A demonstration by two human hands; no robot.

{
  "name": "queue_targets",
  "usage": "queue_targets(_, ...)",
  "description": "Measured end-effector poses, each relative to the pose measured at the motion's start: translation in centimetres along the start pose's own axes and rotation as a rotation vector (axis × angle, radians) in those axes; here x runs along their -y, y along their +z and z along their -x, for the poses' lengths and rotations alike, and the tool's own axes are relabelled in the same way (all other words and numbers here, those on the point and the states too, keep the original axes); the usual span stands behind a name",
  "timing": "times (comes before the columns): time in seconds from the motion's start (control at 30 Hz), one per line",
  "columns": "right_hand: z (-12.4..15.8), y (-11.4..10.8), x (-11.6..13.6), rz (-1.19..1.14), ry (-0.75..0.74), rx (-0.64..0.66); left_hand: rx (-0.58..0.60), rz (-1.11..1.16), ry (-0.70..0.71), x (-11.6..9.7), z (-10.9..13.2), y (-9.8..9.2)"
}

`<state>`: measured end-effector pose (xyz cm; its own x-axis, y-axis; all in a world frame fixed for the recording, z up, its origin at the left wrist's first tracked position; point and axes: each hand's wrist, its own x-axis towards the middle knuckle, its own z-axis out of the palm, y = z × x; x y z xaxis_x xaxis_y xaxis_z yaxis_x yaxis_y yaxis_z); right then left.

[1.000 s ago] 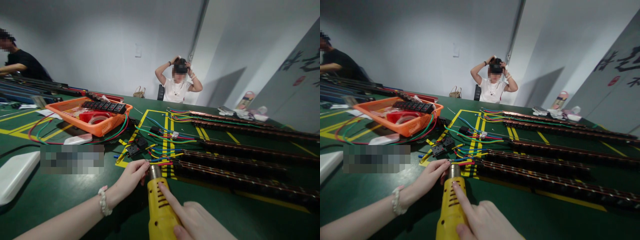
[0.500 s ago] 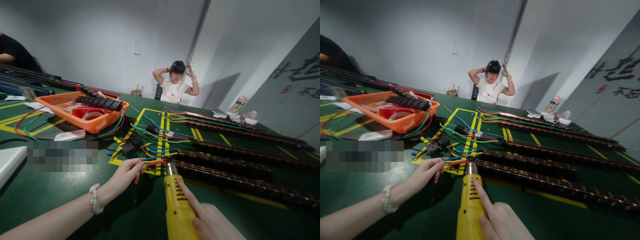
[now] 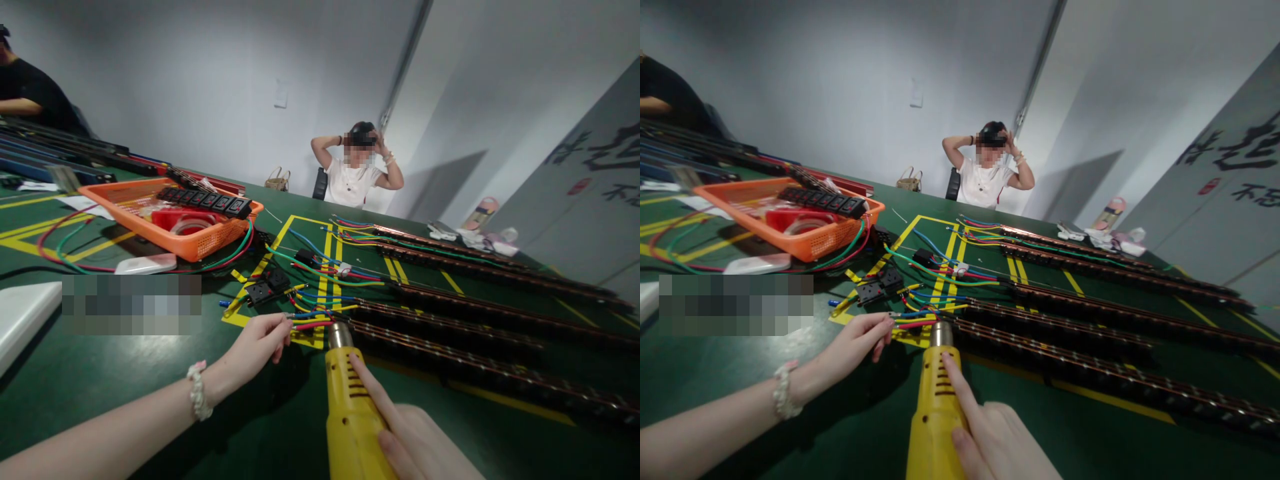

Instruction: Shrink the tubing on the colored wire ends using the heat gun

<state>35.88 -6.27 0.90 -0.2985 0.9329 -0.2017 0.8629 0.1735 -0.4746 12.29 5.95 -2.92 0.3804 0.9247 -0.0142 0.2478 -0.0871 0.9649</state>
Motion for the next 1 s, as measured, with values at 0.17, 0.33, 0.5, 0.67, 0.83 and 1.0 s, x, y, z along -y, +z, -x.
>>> queue_targets(0.17, -1.1, 0.1, 2.8, 0.047, -0.04, 0.095, 0.001, 0.012, 0.01, 0.2, -0.1, 0.0)
queue_targets(0.33, -1.7, 0.3, 5.0, 0.073, -0.091, 0.091, 0.005, 0.055, 0.026, 0.4, -0.2, 0.0)
queue_targets(0.5, -1.9, 0.1, 5.6, 0.09, -0.127, 0.045, 0.013, 0.077, 0.02, 0.2, -0.1, 0.0)
queue_targets(0.67, -2.0, 0.2, 4.9, 0.076, -0.138, 0.05, 0.024, 0.093, 0.02, 0.2, -0.1, 0.0)
queue_targets(0.83, -1.8, 0.7, 3.4, 0.06, -0.071, 0.103, 0.023, 0.021, 0.044, 0.4, 0.0, -0.1)
queue_targets(1.0, -0.9, 0.5, 1.3, 0.059, -0.005, 0.088, 0.028, -0.014, 0.033, 0.4, 0.1, -0.2)
